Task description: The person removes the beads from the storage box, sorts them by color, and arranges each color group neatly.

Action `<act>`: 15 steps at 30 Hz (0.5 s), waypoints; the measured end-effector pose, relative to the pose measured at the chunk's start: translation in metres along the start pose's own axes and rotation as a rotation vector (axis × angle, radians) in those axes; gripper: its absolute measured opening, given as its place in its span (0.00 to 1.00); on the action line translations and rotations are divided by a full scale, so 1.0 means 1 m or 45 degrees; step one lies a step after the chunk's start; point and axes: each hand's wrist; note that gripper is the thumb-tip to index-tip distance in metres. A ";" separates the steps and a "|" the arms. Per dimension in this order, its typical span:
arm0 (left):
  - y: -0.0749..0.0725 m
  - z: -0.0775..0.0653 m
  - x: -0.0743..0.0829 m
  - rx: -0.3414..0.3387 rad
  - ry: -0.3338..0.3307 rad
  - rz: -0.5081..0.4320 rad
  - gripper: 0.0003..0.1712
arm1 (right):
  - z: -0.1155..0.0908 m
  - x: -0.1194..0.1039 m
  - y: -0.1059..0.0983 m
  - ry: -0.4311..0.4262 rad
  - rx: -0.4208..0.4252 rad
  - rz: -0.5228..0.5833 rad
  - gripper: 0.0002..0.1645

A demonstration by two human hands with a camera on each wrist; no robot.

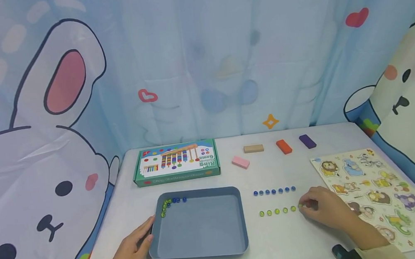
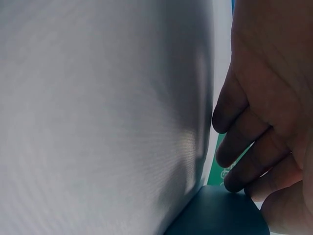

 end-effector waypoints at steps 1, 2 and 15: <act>0.000 0.000 0.000 0.000 -0.001 -0.001 0.29 | 0.000 0.000 -0.001 0.001 -0.006 0.003 0.09; 0.000 0.000 0.000 0.000 -0.002 -0.001 0.29 | 0.000 0.000 -0.002 0.004 -0.015 0.004 0.09; -0.002 0.000 0.000 -0.017 0.002 -0.022 0.29 | 0.019 -0.017 -0.047 -0.150 0.177 0.040 0.14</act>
Point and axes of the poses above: each hand's wrist, its own z-axis towards the middle knuckle, its own y-axis out of the palm, x = y × z, and after that the axes turned 14 degrees about -z, right-handed
